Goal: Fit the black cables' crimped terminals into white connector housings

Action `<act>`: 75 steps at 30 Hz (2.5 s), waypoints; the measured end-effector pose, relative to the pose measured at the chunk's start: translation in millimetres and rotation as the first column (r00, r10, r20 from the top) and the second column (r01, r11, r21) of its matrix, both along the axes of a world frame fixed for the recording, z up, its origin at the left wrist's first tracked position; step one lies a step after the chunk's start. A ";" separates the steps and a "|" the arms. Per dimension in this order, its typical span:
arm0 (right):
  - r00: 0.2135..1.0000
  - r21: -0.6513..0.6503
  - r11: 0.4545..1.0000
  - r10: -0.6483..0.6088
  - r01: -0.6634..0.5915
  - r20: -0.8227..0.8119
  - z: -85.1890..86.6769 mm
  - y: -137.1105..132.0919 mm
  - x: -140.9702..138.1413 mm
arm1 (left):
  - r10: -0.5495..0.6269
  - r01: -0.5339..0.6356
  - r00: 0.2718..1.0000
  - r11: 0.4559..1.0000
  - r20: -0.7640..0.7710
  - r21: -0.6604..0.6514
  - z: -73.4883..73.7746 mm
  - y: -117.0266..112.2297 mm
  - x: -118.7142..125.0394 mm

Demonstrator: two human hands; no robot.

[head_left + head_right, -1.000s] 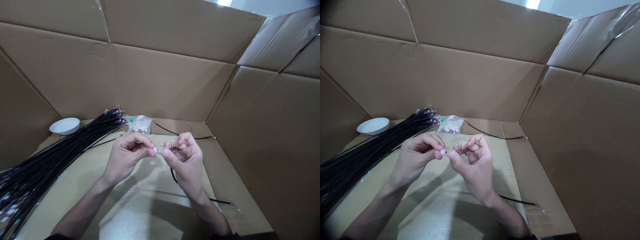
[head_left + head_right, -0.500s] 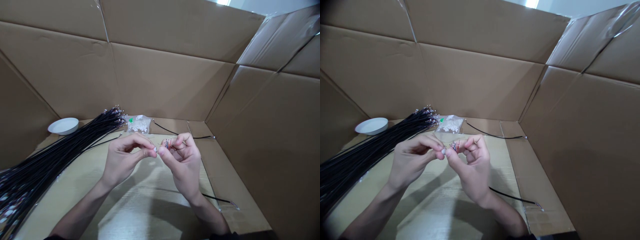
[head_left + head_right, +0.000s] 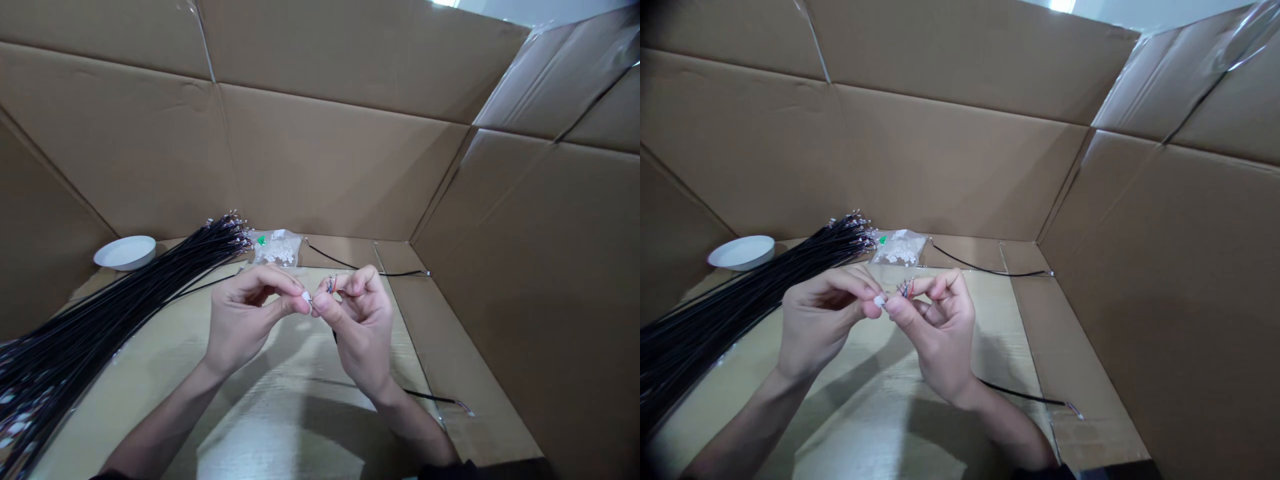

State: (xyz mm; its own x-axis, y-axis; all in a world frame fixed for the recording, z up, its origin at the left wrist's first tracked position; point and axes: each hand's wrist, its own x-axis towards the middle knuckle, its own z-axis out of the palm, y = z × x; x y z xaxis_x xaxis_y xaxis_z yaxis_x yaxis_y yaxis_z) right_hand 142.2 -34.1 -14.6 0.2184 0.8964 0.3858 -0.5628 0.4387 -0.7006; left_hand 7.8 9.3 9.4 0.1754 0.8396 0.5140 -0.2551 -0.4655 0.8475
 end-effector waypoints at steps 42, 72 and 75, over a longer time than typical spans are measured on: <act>0.962 -0.114 0.991 0.098 -0.071 0.256 5.6 -5.9 19.0 | -0.054 0.188 0.860 0.958 -0.508 0.216 16.0 -2.2 -38.0; 0.947 0.041 0.999 -0.044 0.033 0.318 1.3 -5.2 14.8 | -0.217 0.107 0.885 0.956 -0.411 -0.273 23.1 -3.5 -28.6; 0.924 0.051 0.998 -0.050 0.034 0.378 1.9 -6.1 16.7 | -0.233 0.100 0.865 0.948 -0.444 -0.302 24.5 -3.6 -29.0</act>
